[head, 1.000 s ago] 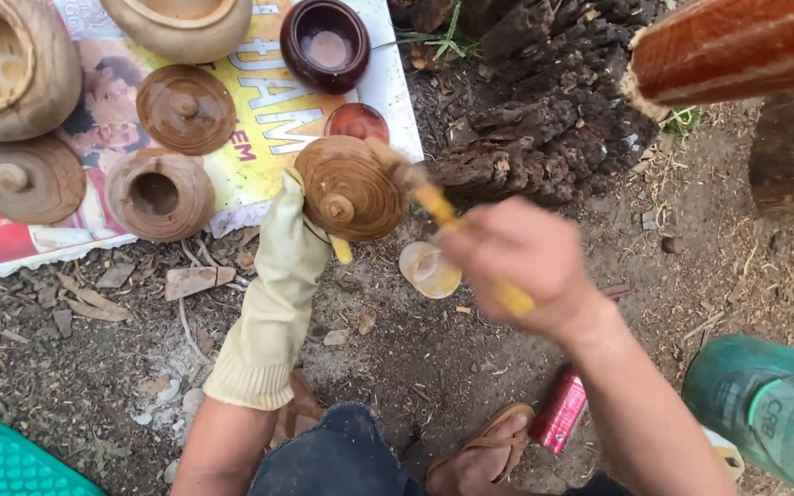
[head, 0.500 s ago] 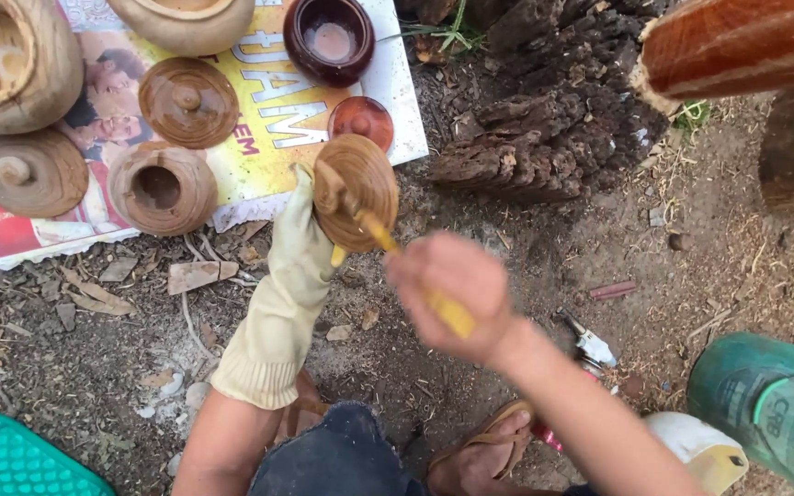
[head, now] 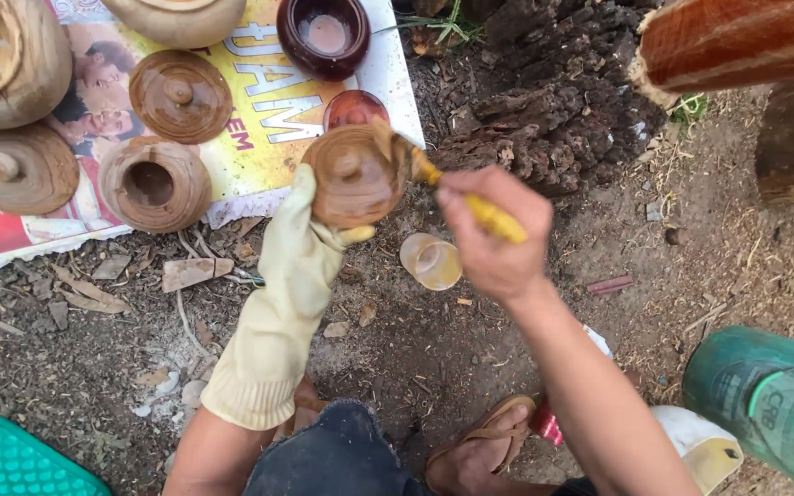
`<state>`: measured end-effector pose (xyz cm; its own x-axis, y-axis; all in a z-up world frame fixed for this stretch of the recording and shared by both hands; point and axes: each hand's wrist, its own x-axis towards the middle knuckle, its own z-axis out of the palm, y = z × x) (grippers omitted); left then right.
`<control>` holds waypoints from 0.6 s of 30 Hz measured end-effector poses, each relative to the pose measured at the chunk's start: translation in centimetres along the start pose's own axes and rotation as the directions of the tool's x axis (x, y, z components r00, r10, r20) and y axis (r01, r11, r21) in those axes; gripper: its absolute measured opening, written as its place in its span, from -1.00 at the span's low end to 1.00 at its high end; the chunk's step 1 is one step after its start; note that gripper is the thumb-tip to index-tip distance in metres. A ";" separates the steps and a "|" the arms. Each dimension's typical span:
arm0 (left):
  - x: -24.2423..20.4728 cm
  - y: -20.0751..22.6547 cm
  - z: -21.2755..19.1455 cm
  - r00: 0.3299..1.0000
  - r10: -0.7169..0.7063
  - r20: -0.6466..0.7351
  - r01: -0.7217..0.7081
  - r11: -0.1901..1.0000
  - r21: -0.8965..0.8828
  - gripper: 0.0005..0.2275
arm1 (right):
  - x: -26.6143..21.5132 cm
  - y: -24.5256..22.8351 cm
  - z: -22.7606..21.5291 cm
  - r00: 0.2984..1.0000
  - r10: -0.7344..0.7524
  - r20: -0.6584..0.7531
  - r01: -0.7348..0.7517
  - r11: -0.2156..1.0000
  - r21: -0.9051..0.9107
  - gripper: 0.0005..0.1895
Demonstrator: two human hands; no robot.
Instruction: Applying a protective varnish or oil finish to handcrafted wooden bowls and lids using a paintbrush.
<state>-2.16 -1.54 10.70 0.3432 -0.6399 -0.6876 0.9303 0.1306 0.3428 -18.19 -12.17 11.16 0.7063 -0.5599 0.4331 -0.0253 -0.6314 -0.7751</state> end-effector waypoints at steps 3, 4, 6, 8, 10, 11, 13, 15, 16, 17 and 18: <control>0.3 -1.3 0.2 0.985 0.027 -0.169 -0.018 0.998 0.058 -0.59 | -2.1 0.8 2.1 1.000 -0.012 -0.007 0.012 0.995 -0.104 -0.90; 2.0 -3.2 -1.2 0.965 0.144 -0.220 -0.132 0.989 0.066 -0.51 | -3.3 0.7 3.2 0.999 -0.018 -0.041 0.013 0.994 -0.108 -0.90; 3.7 -5.7 -2.5 0.928 0.258 -0.271 -0.245 0.966 0.081 -0.40 | -4.0 0.1 4.4 0.997 -0.023 -0.075 0.015 0.994 -0.111 -0.90; 3.8 -7.1 -2.4 0.823 0.527 -0.210 -0.431 0.822 0.372 -0.64 | -3.1 -0.8 4.8 0.993 -0.014 -0.116 0.003 0.995 -0.095 -0.91; 0.7 -4.4 0.6 0.733 0.679 0.042 -0.614 0.634 0.469 -0.69 | -1.1 -1.5 4.6 0.991 -0.054 -0.125 0.045 0.996 -0.078 -0.90; -0.9 -3.1 2.2 0.588 0.747 0.311 -0.772 0.404 0.490 -0.69 | -0.1 -1.8 4.3 0.985 -0.096 -0.141 0.087 0.994 -0.068 -0.88; 2.0 -5.9 -1.9 0.526 0.767 0.368 -0.831 0.370 0.416 -0.65 | 0.5 -1.1 4.1 0.984 -0.123 -0.129 0.109 0.989 -0.104 -0.88; 4.1 -7.6 -4.7 0.456 0.787 0.415 -0.880 0.332 0.339 -0.58 | -0.5 -0.8 4.5 0.982 -0.148 -0.116 0.132 0.982 -0.135 -0.87; 4.8 -8.0 -5.4 0.436 0.797 0.418 -0.886 0.297 0.356 -0.57 | -1.7 -0.8 4.8 0.984 -0.179 -0.001 0.175 0.960 -0.220 -0.85; 5.5 -8.4 -6.2 0.415 0.807 0.421 -0.890 0.263 0.373 -0.55 | -2.9 -0.8 5.2 0.973 -0.199 0.116 0.225 0.928 -0.298 -0.81; 5.6 -8.1 -6.2 0.413 0.810 0.416 -0.890 0.261 0.375 -0.55 | -3.0 -1.1 4.7 0.972 -0.202 0.120 0.229 0.928 -0.294 -0.81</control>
<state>-6.95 -1.51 0.07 0.8415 -0.4736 0.2600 -0.1109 0.3197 0.9410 -16.98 -7.25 8.55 0.7767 -0.3522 0.5222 -0.0696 -0.8720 -0.4846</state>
